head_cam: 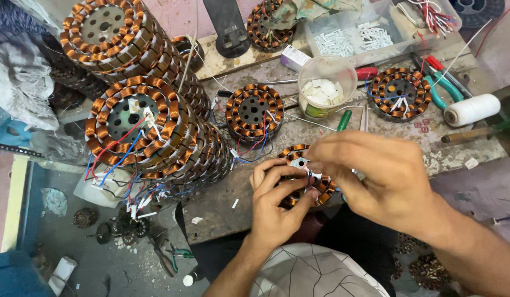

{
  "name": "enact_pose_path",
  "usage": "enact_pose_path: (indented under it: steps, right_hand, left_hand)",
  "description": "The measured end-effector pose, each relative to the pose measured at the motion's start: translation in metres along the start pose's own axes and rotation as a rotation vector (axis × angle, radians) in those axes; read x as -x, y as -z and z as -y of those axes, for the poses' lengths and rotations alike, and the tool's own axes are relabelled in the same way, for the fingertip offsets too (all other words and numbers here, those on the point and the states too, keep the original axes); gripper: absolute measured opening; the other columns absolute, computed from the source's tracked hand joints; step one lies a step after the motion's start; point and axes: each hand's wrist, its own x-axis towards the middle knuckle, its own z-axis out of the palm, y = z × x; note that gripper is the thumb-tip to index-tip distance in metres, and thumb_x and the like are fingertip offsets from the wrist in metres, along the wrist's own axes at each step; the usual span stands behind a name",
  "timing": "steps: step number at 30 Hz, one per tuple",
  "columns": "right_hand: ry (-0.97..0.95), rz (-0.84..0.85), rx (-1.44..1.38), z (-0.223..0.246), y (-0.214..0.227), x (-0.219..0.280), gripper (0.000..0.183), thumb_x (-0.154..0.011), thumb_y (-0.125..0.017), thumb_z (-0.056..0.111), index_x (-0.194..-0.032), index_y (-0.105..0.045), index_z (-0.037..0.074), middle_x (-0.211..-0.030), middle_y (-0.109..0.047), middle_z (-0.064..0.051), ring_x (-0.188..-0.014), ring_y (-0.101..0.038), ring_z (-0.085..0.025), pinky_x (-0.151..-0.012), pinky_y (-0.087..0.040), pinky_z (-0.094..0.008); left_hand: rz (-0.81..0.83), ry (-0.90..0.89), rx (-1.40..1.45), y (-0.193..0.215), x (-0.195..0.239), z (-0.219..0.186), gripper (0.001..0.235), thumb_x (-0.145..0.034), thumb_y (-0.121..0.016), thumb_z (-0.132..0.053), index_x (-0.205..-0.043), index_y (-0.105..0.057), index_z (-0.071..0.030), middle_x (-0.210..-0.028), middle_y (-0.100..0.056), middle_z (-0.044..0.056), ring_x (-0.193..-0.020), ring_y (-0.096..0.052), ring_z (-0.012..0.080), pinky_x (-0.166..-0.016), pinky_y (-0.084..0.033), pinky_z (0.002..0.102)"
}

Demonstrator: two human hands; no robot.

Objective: The person wires a motor stator by hand, threading colored wires through the metal slots and securing them while sitting at a cluttered workbench with multiple finished stators nearby.

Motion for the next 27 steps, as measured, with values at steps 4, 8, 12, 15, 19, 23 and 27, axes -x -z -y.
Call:
enact_pose_path:
  steps: [4,8,12,15,19,23,27]
  right_hand:
    - [0.184,0.096,0.202,0.006,-0.001,0.001,0.039,-0.074,-0.072,0.001,-0.112,-0.071,0.005,-0.109,-0.072,-0.014,-0.087,-0.074,-0.028,-0.067,-0.057,-0.035]
    - [0.312,0.160,0.234,0.008,0.000,-0.005,0.041,-0.070,-0.072,0.007,-0.111,-0.070,0.002,-0.111,-0.069,-0.015,-0.087,-0.072,-0.027,-0.066,-0.056,-0.035]
    - [0.398,0.209,0.225,0.009,0.004,-0.016,0.039,-0.076,-0.072,0.012,-0.112,-0.068,-0.002,-0.106,-0.067,-0.016,-0.083,-0.070,-0.025,-0.067,-0.057,-0.035]
    - [0.498,0.246,0.307,0.012,0.008,-0.023,0.040,-0.079,-0.069,0.017,-0.112,-0.069,-0.005,-0.103,-0.066,-0.016,-0.080,-0.069,-0.024,-0.067,-0.058,-0.035]
    - [0.500,0.258,0.325,0.012,0.016,-0.028,0.039,-0.079,-0.070,0.018,-0.110,-0.071,-0.006,-0.102,-0.066,-0.016,-0.077,-0.069,-0.024,-0.062,-0.056,-0.035]
    - [0.191,0.110,0.201,0.009,0.009,-0.025,0.014,-0.084,-0.071,-0.005,-0.098,-0.070,-0.004,-0.100,-0.068,-0.016,-0.079,-0.071,-0.026,-0.063,-0.056,-0.035]
    - [-0.408,0.075,-0.433,0.007,0.009,-0.011,0.007,-0.091,-0.065,-0.006,-0.097,-0.069,-0.005,-0.116,-0.073,-0.021,-0.072,-0.078,-0.018,-0.065,-0.061,-0.031]
  left_hand:
    - [0.009,-0.036,-0.022,-0.003,0.005,0.007,0.024,-0.074,-0.088,-0.016,-0.095,-0.078,-0.009,-0.113,-0.071,0.004,-0.126,-0.055,0.0319,-0.109,-0.038,0.046]
    - [0.030,-0.059,-0.018,-0.004,0.004,0.010,0.024,-0.075,-0.088,-0.015,-0.096,-0.078,-0.009,-0.115,-0.071,0.004,-0.127,-0.054,0.0326,-0.110,-0.035,0.047]
    - [0.050,-0.077,0.010,-0.002,0.002,0.014,0.025,-0.074,-0.086,-0.013,-0.096,-0.077,-0.008,-0.115,-0.070,0.004,-0.127,-0.054,0.0338,-0.111,-0.036,0.047]
    - [0.065,-0.087,0.028,-0.003,0.001,0.019,0.028,-0.070,-0.084,-0.013,-0.096,-0.075,-0.006,-0.116,-0.070,0.005,-0.128,-0.054,0.0347,-0.110,-0.037,0.048]
    - [0.048,-0.098,0.034,-0.004,0.002,0.023,0.027,-0.074,-0.088,-0.018,-0.097,-0.076,-0.010,-0.116,-0.069,0.003,-0.127,-0.054,0.0328,-0.110,-0.037,0.047]
    - [0.060,-0.092,0.025,-0.004,0.002,0.020,0.026,-0.076,-0.091,-0.024,-0.097,-0.079,-0.014,-0.114,-0.070,-0.002,-0.128,-0.055,0.0298,-0.110,-0.036,0.045]
    - [0.088,-0.081,0.073,0.003,0.000,0.020,0.028,-0.077,-0.088,-0.026,-0.101,-0.080,-0.014,-0.114,-0.069,-0.002,-0.129,-0.054,0.0288,-0.112,-0.036,0.044]
